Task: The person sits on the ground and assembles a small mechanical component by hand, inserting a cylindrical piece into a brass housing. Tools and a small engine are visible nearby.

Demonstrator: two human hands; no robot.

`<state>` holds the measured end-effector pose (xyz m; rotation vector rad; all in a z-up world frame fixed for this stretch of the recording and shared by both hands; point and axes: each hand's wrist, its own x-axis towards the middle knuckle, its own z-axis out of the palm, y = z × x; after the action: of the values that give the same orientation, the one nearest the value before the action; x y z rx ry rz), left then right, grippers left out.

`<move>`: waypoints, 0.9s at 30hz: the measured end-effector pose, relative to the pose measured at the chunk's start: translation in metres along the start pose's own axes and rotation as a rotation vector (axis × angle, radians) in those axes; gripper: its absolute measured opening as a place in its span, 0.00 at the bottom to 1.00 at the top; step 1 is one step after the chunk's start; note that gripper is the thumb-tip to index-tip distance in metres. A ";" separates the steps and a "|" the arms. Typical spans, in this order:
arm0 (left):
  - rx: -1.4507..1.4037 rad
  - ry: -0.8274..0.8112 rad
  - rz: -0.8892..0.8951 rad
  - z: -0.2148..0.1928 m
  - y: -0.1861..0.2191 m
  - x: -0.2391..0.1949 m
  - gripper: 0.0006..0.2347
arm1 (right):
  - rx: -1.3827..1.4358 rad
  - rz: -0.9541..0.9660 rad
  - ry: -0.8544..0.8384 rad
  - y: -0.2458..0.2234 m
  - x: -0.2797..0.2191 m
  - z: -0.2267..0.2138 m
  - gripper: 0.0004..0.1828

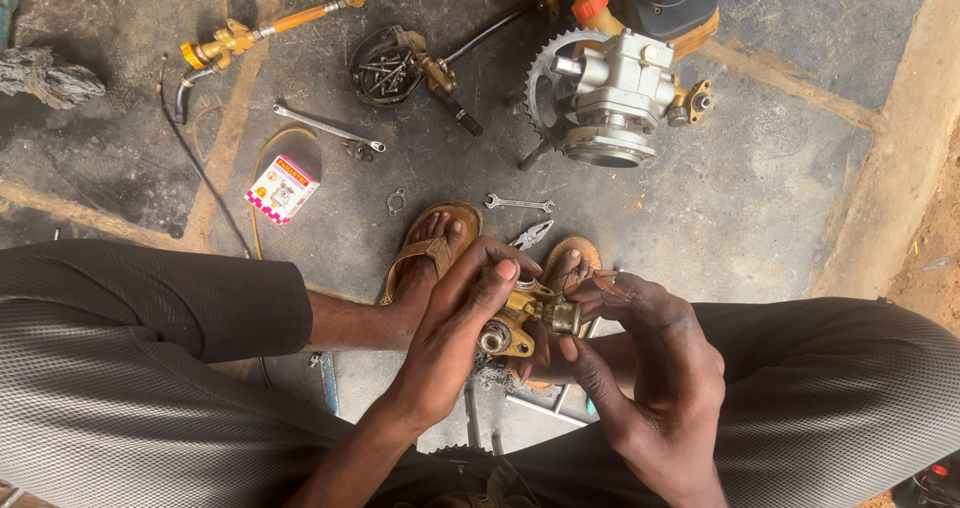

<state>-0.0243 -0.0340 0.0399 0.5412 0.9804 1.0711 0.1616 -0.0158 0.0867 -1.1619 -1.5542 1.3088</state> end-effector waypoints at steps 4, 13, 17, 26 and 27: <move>0.240 0.044 0.172 0.002 -0.002 0.001 0.19 | -0.042 -0.006 0.009 0.002 -0.001 0.001 0.30; 0.264 0.094 0.179 0.004 -0.002 -0.003 0.19 | -0.173 -0.053 -0.002 0.003 0.000 0.001 0.30; 0.305 0.108 0.203 0.004 -0.002 -0.004 0.18 | -0.377 -0.226 -0.036 -0.001 0.005 -0.001 0.29; 0.425 0.110 0.266 0.008 0.001 -0.005 0.15 | -0.527 -0.422 -0.074 0.001 0.012 0.000 0.27; 0.448 0.116 0.285 0.009 0.002 -0.006 0.15 | -0.532 -0.403 -0.072 0.001 0.011 -0.001 0.27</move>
<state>-0.0182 -0.0380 0.0480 1.0172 1.2829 1.1469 0.1597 -0.0053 0.0859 -1.0316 -2.1352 0.6945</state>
